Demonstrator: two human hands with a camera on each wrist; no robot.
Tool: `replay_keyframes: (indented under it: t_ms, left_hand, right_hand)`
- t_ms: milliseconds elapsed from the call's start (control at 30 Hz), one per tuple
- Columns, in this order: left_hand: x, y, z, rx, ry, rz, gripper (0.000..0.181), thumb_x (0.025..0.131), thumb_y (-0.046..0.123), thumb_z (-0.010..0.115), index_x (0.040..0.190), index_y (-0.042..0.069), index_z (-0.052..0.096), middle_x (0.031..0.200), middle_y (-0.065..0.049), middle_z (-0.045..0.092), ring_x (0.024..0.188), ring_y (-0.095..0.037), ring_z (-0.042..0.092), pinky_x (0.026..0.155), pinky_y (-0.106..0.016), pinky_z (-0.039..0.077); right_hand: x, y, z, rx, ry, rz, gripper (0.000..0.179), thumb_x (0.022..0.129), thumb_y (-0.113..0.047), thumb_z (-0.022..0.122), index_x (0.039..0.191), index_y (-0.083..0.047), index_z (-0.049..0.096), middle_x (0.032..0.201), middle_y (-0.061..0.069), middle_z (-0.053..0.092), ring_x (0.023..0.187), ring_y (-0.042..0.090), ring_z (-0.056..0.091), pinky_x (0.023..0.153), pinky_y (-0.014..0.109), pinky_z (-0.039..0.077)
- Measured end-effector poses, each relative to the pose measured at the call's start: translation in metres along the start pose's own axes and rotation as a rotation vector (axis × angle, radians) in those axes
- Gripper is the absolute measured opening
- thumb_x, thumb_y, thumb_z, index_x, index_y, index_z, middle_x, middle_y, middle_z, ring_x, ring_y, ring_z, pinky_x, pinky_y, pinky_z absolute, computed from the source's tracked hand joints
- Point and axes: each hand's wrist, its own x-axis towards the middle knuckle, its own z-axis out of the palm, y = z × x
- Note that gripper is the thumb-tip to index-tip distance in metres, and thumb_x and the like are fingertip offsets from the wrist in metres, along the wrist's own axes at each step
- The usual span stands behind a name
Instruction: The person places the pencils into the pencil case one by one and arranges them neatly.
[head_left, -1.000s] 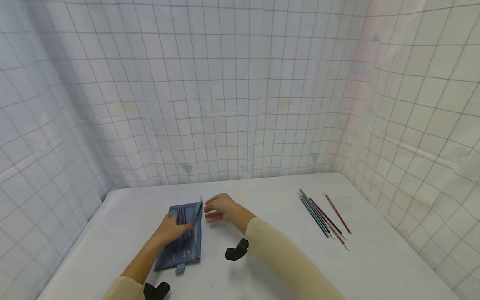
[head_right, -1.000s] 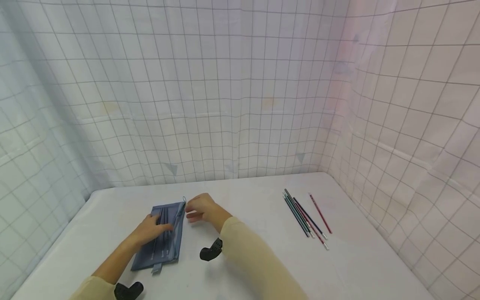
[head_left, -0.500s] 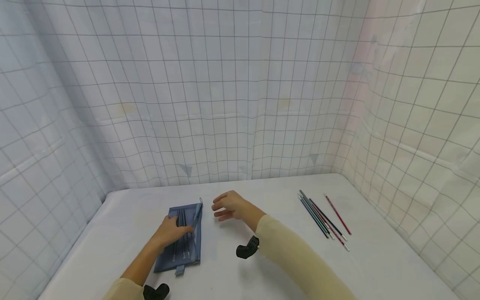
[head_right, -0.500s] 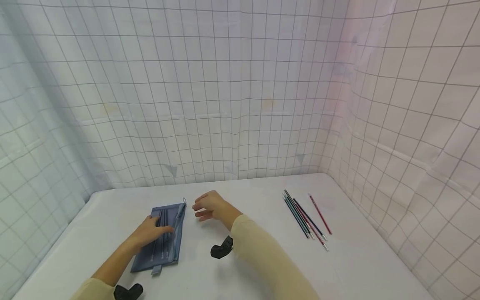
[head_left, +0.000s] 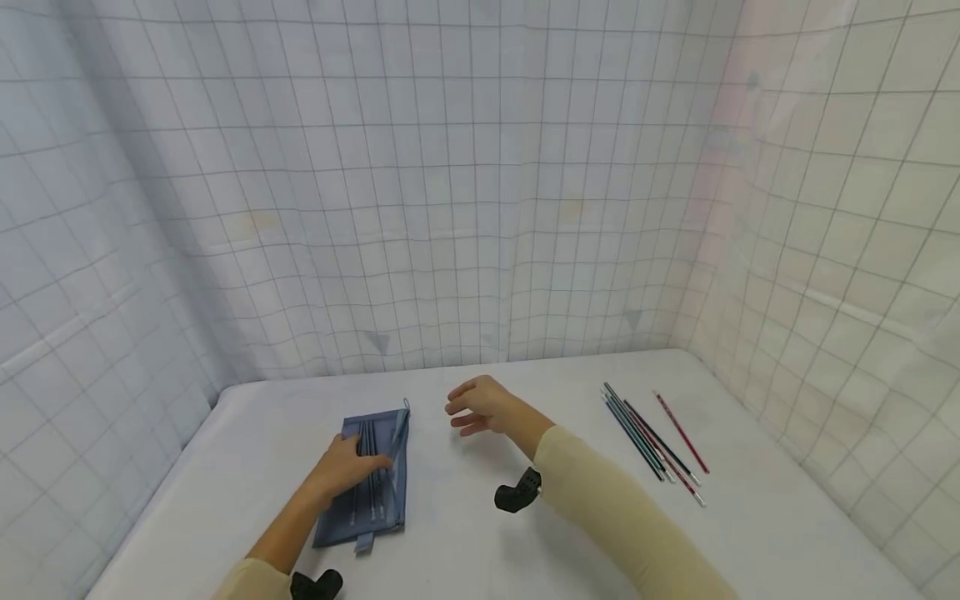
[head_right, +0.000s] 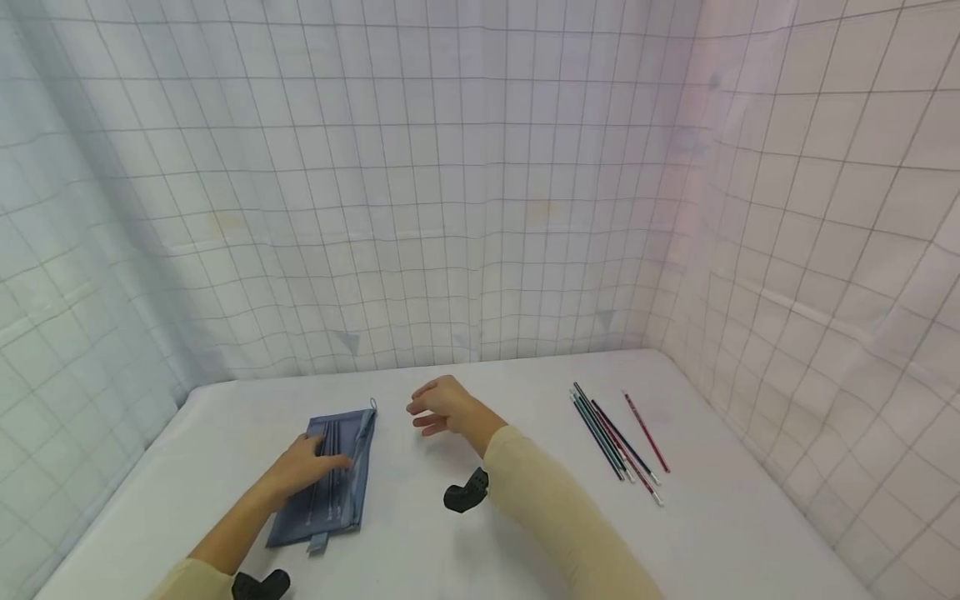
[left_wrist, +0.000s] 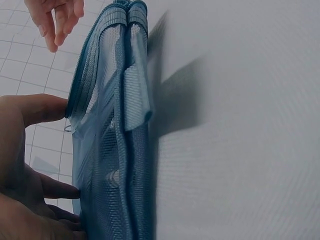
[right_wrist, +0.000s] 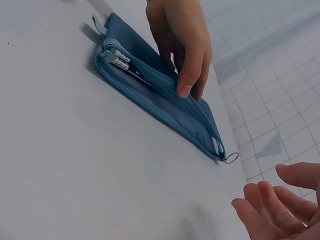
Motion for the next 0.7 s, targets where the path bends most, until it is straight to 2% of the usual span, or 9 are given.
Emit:
replay_keyframes:
  t_ms: [167, 700]
  left_hand:
    - [0.001, 0.000, -0.002, 0.005, 0.003, 0.014, 0.101, 0.091, 0.045, 0.072, 0.149, -0.024, 0.026, 0.153, -0.050, 0.012, 0.139, -0.067, 0.022, 0.107, -0.074, 0.032]
    - [0.002, -0.001, -0.002, -0.002, -0.012, -0.004, 0.102, 0.091, 0.046, 0.071, 0.150, -0.023, 0.025, 0.154, -0.050, 0.009, 0.140, -0.068, 0.019, 0.107, -0.075, 0.031]
  right_hand:
    - [-0.001, -0.001, -0.009, -0.009, 0.006, -0.003, 0.033, 0.095, -0.003, 0.073, 0.126, 0.005, 0.067, 0.108, 0.015, 0.073, 0.099, 0.032, 0.074, 0.079, 0.043, 0.062]
    - [-0.013, 0.003, -0.044, -0.037, 0.075, 0.003, 0.036, 0.095, -0.003, 0.073, 0.129, 0.006, 0.065, 0.114, 0.017, 0.072, 0.105, 0.035, 0.072, 0.079, 0.043, 0.062]
